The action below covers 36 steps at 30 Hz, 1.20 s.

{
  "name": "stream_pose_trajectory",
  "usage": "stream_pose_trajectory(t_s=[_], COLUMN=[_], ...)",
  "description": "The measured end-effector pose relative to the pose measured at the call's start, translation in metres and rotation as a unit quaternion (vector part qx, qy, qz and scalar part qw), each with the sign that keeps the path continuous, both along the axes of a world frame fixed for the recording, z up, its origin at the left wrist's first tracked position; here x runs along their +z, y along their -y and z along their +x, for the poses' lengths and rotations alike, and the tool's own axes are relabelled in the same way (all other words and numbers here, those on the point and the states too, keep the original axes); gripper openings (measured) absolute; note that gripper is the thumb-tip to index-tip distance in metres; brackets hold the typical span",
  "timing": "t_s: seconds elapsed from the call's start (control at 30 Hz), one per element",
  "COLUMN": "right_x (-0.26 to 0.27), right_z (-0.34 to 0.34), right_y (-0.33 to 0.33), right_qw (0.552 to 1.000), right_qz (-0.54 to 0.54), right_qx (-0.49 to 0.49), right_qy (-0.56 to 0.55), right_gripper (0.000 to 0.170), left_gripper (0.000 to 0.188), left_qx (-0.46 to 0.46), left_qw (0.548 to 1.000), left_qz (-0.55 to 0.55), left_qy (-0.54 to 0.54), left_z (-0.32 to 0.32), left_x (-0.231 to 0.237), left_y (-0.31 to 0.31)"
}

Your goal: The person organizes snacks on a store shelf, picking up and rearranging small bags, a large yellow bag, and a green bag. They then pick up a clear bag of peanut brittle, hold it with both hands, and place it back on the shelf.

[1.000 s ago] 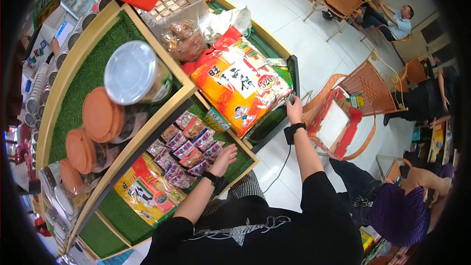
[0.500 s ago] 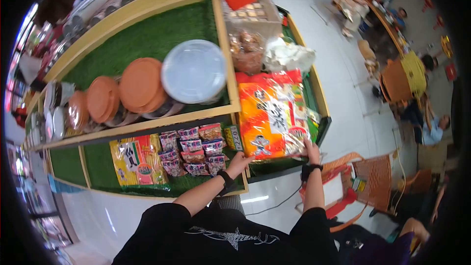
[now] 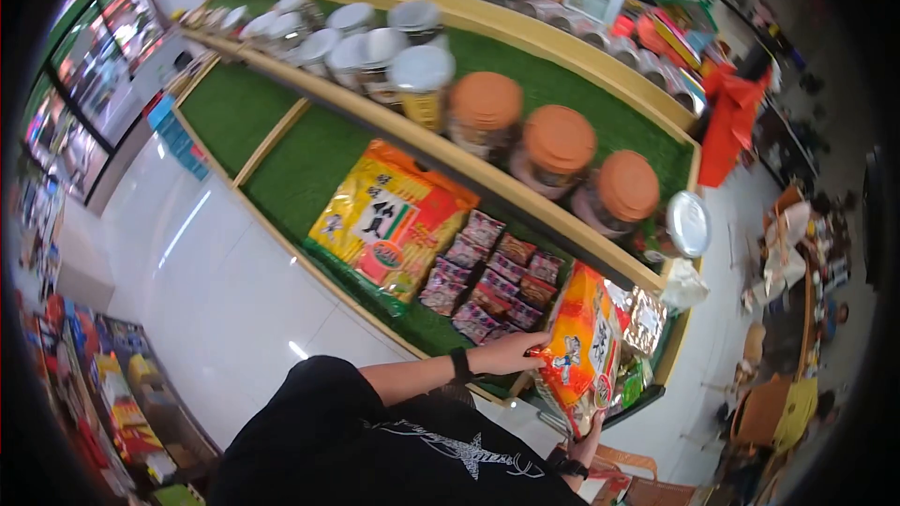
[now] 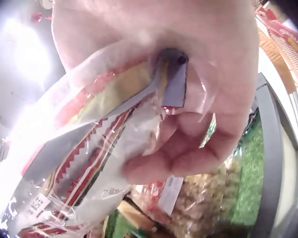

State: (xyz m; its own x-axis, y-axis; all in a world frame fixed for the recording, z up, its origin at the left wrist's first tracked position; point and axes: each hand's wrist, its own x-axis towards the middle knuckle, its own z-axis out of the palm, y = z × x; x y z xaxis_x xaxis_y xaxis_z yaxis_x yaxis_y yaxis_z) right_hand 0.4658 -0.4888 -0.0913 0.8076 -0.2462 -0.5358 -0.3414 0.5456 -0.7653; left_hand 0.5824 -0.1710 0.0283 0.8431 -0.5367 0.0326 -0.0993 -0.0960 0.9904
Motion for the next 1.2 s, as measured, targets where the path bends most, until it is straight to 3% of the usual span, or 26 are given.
stream_pose_trajectory(t_s=[0.07,0.13,0.17,0.2,0.23,0.27,0.3,0.33,0.37,0.4,0.43,0.47,0.53,0.57,0.6,0.63,0.67,0.7,0.73,0.8,0.83,0.9,0.93,1.0,1.07,1.2], right_x=[0.008,0.0,0.003,0.009,0.015,0.024,0.038,0.047,0.069,0.091,0.101,0.109,0.11,0.109,0.115,0.11,0.101,0.098,0.101,0.109,0.106,0.095,0.087,0.075,0.075,0.065], right_z=[-0.007,-0.015,-0.013,-0.012,-0.013,-0.012,-0.008,-0.006,-0.009,-0.013,-0.017,-0.02,-0.024,-0.026,-0.03,-0.033,-0.034,-0.034,-0.042,-0.052,-0.054,-0.053,-0.051,-0.045,-0.04,-0.015], right_y=[-0.026,-0.048,-0.063,-0.083,-0.099,-0.116,-0.139,-0.173,-0.212,-0.246,-0.273,-0.298,-0.347,-0.37,-0.394,-0.411,-0.429,-0.445,-0.463,-0.494,-0.505,-0.532,-0.544,-0.561,-0.579,-0.621], right_qw=[0.999,0.993,0.997,0.993,0.895,0.675,0.627,0.875,0.904,0.928,0.931,0.93,0.901,0.874,0.844,0.84,0.796,0.746,0.729,0.687,0.683,0.626,0.624,0.557,0.521,0.496], right_qz=[0.038,-0.049,0.01,-0.021,-0.326,-0.58,-0.606,-0.305,-0.225,-0.144,-0.096,-0.049,-0.044,-0.034,-0.025,-0.018,-0.038,-0.059,-0.073,-0.057,-0.056,-0.085,-0.083,-0.169,-0.211,-0.231], right_qx=[-0.011,0.059,0.047,0.082,0.19,0.271,0.3,0.286,0.293,0.295,0.319,0.342,0.405,0.456,0.505,0.512,0.576,0.637,0.65,0.703,0.707,0.76,0.761,0.796,0.804,0.811], right_qy=[0.029,0.084,0.066,0.085,0.237,0.367,0.387,0.244,0.214,0.178,0.15,0.123,0.148,0.163,0.178,0.178,0.183,0.187,0.202,0.175,0.175,0.156,0.157,0.168,0.193,0.208], right_gripper=[0.043,0.05,0.063,0.061,0.06,0.059,0.056,0.046,0.037,0.031,0.033,0.035,0.039,0.04,0.04,0.04,0.041,0.042,0.042,0.044,0.044,0.043,0.043,0.043,0.047,0.047], left_gripper=[0.024,0.024,0.025,0.025,0.026,0.024,0.025,0.025,0.025,0.027,0.029,0.029,0.038,0.047,0.047,0.049,0.052,0.055,0.055,0.05,0.044,0.043,0.042,0.041,0.04,0.037], left_qx=[0.037,0.087,0.126,0.166,0.201,0.227,0.283,0.337,0.353,0.363,0.368,0.378,0.478,0.554,0.561,0.623,0.679,0.646,0.653,0.632,0.647,0.669,0.686,0.7,0.724,0.744], left_qw=[0.999,0.996,0.992,0.986,0.975,0.965,0.951,0.933,0.927,0.929,0.924,0.92,0.835,0.774,0.767,0.723,0.674,0.702,0.696,0.665,0.651,0.634,0.62,0.61,0.597,0.592], left_qz=[0.016,-0.005,-0.005,-0.009,0.018,0.057,0.037,0.02,0.024,-0.039,-0.103,-0.098,-0.06,-0.056,-0.054,-0.105,-0.154,-0.182,-0.184,-0.315,-0.317,-0.32,-0.321,-0.31,-0.272,-0.234], left_qy=[0.024,0.014,0.011,0.007,0.095,0.114,0.119,0.124,0.121,0.051,-0.017,-0.019,-0.265,-0.303,-0.306,-0.279,-0.246,-0.237,-0.236,-0.243,-0.24,-0.22,-0.203,-0.205,-0.212,-0.203], left_z=[-0.03,-0.071,-0.094,-0.118,-0.139,-0.162,-0.189,-0.215,-0.238,-0.259,-0.28,-0.301,-0.341,-0.358,-0.378,-0.394,-0.406,-0.42,-0.434,-0.466,-0.475,-0.488,-0.491,-0.491,-0.488,-0.465], left_x=[-0.008,0.001,0.007,0.01,0.0,-0.008,-0.008,-0.009,-0.013,-0.019,-0.02,-0.016,-0.004,-0.022,-0.025,-0.026,-0.024,-0.005,-0.01,-0.029,-0.034,-0.034,-0.031,-0.022,-0.02,-0.017], left_y=[-0.046,-0.095,-0.118,-0.14,-0.164,-0.187,-0.206,-0.222,-0.24,-0.257,-0.273,-0.286,-0.309,-0.318,-0.315,-0.315,-0.319,-0.323,-0.327,-0.328,-0.33,-0.336,-0.339,-0.345,-0.358,-0.393])
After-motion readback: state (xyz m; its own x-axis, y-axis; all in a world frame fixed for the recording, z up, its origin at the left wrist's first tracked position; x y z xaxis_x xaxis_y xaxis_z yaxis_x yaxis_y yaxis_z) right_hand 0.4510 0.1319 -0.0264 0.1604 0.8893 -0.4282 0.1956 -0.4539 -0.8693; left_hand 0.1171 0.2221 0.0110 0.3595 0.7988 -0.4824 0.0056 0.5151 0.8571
